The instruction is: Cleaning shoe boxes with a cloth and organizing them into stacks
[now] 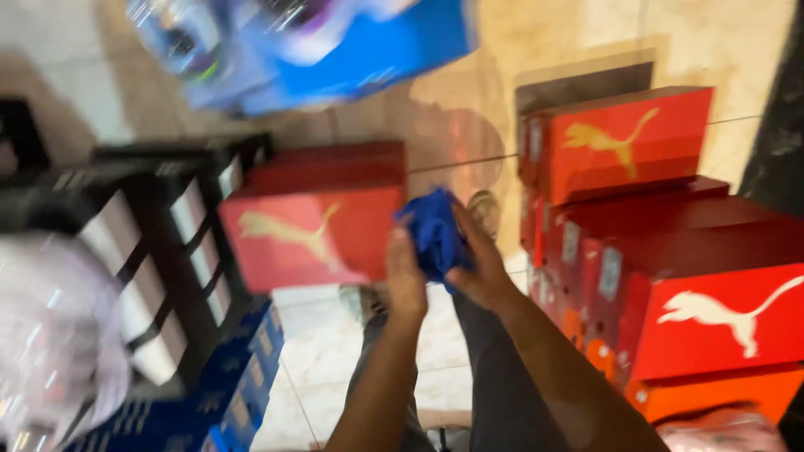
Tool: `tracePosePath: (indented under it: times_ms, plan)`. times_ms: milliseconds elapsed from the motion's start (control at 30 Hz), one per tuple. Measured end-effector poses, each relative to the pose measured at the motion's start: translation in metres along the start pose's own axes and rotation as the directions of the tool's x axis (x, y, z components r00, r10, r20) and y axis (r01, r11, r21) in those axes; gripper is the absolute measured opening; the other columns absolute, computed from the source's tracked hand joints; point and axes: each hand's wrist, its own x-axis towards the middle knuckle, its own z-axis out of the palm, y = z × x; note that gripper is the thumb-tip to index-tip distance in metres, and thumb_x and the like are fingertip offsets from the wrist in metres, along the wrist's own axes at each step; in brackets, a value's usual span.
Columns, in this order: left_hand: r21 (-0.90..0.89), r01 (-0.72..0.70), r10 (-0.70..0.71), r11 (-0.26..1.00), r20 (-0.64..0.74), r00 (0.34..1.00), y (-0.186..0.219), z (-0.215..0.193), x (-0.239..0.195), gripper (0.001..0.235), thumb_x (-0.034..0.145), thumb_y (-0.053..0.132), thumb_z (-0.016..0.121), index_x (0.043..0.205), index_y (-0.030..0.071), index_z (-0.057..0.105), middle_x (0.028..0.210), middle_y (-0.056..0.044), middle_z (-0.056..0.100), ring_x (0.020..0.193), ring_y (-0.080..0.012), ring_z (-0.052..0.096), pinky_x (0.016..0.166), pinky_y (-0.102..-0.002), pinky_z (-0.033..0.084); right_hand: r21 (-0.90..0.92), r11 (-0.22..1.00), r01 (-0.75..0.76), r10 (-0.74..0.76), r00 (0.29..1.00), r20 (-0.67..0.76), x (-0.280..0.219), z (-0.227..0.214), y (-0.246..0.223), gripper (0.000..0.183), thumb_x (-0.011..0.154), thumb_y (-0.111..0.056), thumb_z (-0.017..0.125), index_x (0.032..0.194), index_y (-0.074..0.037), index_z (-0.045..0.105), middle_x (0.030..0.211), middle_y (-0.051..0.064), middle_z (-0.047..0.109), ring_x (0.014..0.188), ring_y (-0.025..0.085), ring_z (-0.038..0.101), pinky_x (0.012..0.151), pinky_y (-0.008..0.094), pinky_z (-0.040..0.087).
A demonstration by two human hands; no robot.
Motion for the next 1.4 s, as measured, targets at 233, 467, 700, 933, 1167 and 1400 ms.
tracePosePath:
  times_ms: [233, 467, 700, 933, 1167, 1400]
  plan:
    - [0.223, -0.591, 0.514, 0.775, 0.323, 0.795, -0.016, -0.170, 0.052, 0.043, 0.106, 0.038, 0.046, 0.125, 0.005, 0.066, 0.126, -0.021, 0.064, 0.121, -0.0380, 0.057, 0.106, -0.049, 0.044, -0.464, 0.886, 0.016, -0.158, 0.950, -0.270, -0.030, 0.124, 0.019, 0.060, 0.089, -0.018, 0.076, 0.142, 0.000, 0.054, 0.145, 0.024, 0.051, 0.137, 0.039, 0.049, 0.117, 0.051, 0.035]
    - [0.905, -0.411, 0.654, 0.108, 0.247, 0.715, -0.107, -0.271, 0.153, 0.069, 0.094, 0.047, 0.066, 0.151, 0.010, 0.050, 0.161, -0.028, 0.031, 0.148, -0.0459, 0.033, 0.112, -0.060, 0.037, -0.961, 0.238, 0.138, -0.140, 0.984, 0.107, 0.013, 0.172, 0.128, 0.067, 0.098, -0.038, 0.060, 0.159, -0.017, 0.040, 0.165, 0.028, 0.018, 0.150, 0.055, 0.014, 0.110, 0.079, 0.015]
    - [0.845, -0.513, 0.851, 0.151, 0.153, 0.502, -0.122, -0.280, 0.190, 0.043, 0.103, 0.038, 0.053, 0.144, 0.026, 0.060, 0.149, -0.008, 0.049, 0.128, -0.0333, 0.052, 0.103, -0.048, 0.046, -0.930, 0.102, 0.353, -0.130, 0.932, 0.339, 0.051, 0.213, 0.167, 0.067, 0.097, -0.044, 0.051, 0.159, -0.020, 0.039, 0.168, 0.025, 0.016, 0.154, 0.049, 0.011, 0.120, 0.066, 0.007]
    - [0.967, -0.246, 0.839, 0.063, 0.083, 0.538, -0.115, -0.267, 0.191, 0.054, 0.106, 0.041, 0.035, 0.156, 0.023, 0.043, 0.153, -0.007, 0.051, 0.097, -0.0254, 0.070, 0.065, -0.037, 0.060, -0.937, -0.079, 0.341, -0.257, 0.901, 0.350, 0.077, 0.127, 0.153, 0.082, 0.084, -0.050, 0.066, 0.151, -0.006, 0.047, 0.161, 0.031, 0.032, 0.149, 0.052, 0.026, 0.120, 0.063, 0.017]
    - [0.896, -0.344, 0.583, 0.281, 0.125, 0.803, -0.128, -0.273, 0.215, 0.052, 0.104, 0.042, 0.037, 0.154, 0.026, 0.039, 0.154, -0.010, 0.040, 0.120, -0.0395, 0.062, 0.076, -0.057, 0.061, -0.885, -0.036, 0.465, -0.343, 0.826, 0.448, 0.172, 0.287, 0.178, 0.081, 0.079, -0.066, 0.061, 0.150, -0.028, 0.050, 0.121, 0.009, 0.064, 0.107, 0.033, 0.065, 0.090, 0.053, 0.050]
    - [0.886, -0.364, 0.659, 0.286, 0.094, 0.746, -0.102, -0.273, 0.187, 0.055, 0.107, 0.036, 0.035, 0.160, 0.022, 0.031, 0.153, -0.014, 0.040, 0.101, -0.0466, 0.069, 0.071, -0.061, 0.061, -0.933, 0.213, 0.290, 0.202, 0.921, 0.333, 0.184, 0.205, 0.099, 0.065, 0.078, -0.069, 0.064, 0.128, -0.026, 0.070, 0.112, 0.014, 0.075, 0.111, 0.038, 0.070, 0.092, 0.051, 0.054]
